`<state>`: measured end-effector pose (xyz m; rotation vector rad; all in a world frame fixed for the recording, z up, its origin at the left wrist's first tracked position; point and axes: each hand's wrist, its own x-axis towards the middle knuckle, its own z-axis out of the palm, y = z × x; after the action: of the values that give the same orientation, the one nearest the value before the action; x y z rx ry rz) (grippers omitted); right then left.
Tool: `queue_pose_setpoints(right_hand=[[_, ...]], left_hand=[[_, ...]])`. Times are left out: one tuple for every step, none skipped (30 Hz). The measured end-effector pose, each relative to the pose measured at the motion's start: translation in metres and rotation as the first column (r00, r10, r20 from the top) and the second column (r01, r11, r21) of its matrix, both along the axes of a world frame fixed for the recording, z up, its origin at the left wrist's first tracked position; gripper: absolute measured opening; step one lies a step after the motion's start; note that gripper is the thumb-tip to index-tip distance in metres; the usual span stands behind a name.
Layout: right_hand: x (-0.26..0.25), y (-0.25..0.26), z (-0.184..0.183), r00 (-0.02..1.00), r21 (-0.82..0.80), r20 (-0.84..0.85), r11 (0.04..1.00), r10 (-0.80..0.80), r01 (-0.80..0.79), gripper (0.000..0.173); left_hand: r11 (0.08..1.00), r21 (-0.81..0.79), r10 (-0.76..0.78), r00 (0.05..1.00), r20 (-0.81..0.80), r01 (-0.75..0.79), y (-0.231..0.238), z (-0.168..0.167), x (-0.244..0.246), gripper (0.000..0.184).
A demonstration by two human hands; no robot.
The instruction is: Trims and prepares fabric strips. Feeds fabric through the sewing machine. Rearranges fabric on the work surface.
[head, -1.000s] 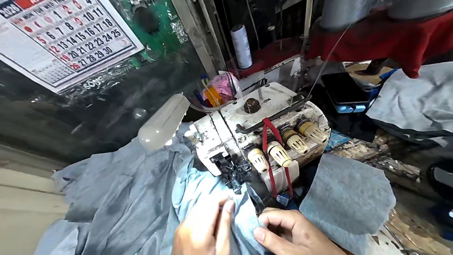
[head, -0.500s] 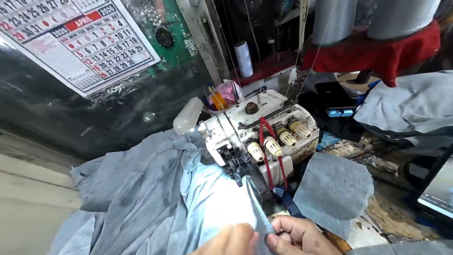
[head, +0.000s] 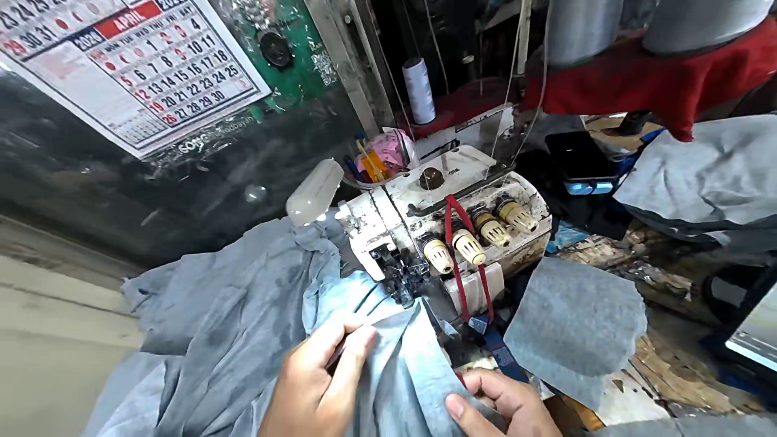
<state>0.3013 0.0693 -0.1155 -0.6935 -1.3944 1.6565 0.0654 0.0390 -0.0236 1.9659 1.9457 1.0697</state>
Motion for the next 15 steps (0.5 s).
queue_pose_setpoints(right_hand=[[-0.001,-0.004,0.0,1.0,-0.014,-0.01,1.0,-0.027,0.027,0.012],[-0.001,-0.008,0.001,0.999,-0.031,-0.022,0.999,-0.037,0.036,0.012],[-0.001,-0.012,0.0,0.999,-0.043,-0.034,0.998,-0.037,0.035,0.013],[-0.001,-0.015,-0.001,0.998,-0.047,-0.042,0.998,-0.035,0.033,0.013],[-0.002,-0.016,-0.001,0.998,-0.043,-0.047,0.998,-0.036,0.034,0.012],[-0.003,-0.017,-0.002,0.998,-0.037,-0.052,0.999,-0.035,0.033,0.013],[-0.005,-0.017,-0.002,0.998,-0.03,-0.053,0.999,-0.037,0.035,0.013],[-0.007,-0.016,0.0,0.998,-0.025,-0.051,0.999,-0.041,0.04,0.013],[-0.01,-0.014,0.001,0.998,-0.022,-0.047,0.999,-0.051,0.05,0.014],[-0.013,-0.012,0.003,0.997,-0.02,-0.038,0.998,-0.065,0.065,0.013],[-0.017,-0.01,0.004,0.996,-0.022,-0.032,0.996,-0.088,0.087,0.013],[-0.022,-0.008,0.004,0.993,-0.028,-0.036,0.993,-0.117,0.116,0.015],[-0.026,-0.006,0.004,0.99,-0.038,-0.05,0.99,-0.135,0.133,0.017],[-0.029,-0.004,0.004,0.986,-0.048,-0.07,0.988,-0.149,0.145,0.018],[-0.03,-0.003,0.004,0.984,-0.058,-0.095,0.988,-0.149,0.144,0.018]], left_hand=[[1.0,0.006,-0.023,0.999,-0.027,0.023,-0.007,0.009,0.002,0.017],[0.999,0.019,-0.05,0.997,-0.053,0.051,-0.015,0.015,0.009,0.017],[0.997,0.024,-0.066,0.995,-0.078,0.068,-0.024,0.018,0.02,0.017],[0.997,0.02,-0.067,0.992,-0.106,0.069,-0.032,0.018,0.033,0.017],[0.998,0.023,-0.06,0.989,-0.138,0.064,-0.038,0.014,0.045,0.015],[0.998,0.027,-0.056,0.983,-0.173,0.062,-0.042,0.006,0.056,0.013],[0.997,0.036,-0.057,0.979,-0.195,0.065,-0.044,-0.004,0.062,0.012],[0.997,0.044,-0.054,0.974,-0.219,0.065,-0.043,-0.013,0.066,0.012],[0.997,0.051,-0.043,0.97,-0.241,0.057,-0.041,-0.018,0.066,0.013],[0.997,0.054,-0.032,0.966,-0.258,0.047,-0.038,-0.019,0.065,0.014],[0.998,0.051,-0.018,0.963,-0.269,0.033,-0.034,-0.018,0.063,0.014],[0.999,0.044,-0.004,0.961,-0.276,0.016,-0.029,-0.016,0.06,0.015],[0.999,0.038,0.008,0.959,-0.284,0.003,-0.025,-0.013,0.056,0.015],[0.999,0.033,0.012,0.958,-0.287,-0.002,-0.021,-0.011,0.052,0.016],[0.999,0.036,0.007,0.961,-0.277,0.003,-0.018,-0.009,0.049,0.016]])
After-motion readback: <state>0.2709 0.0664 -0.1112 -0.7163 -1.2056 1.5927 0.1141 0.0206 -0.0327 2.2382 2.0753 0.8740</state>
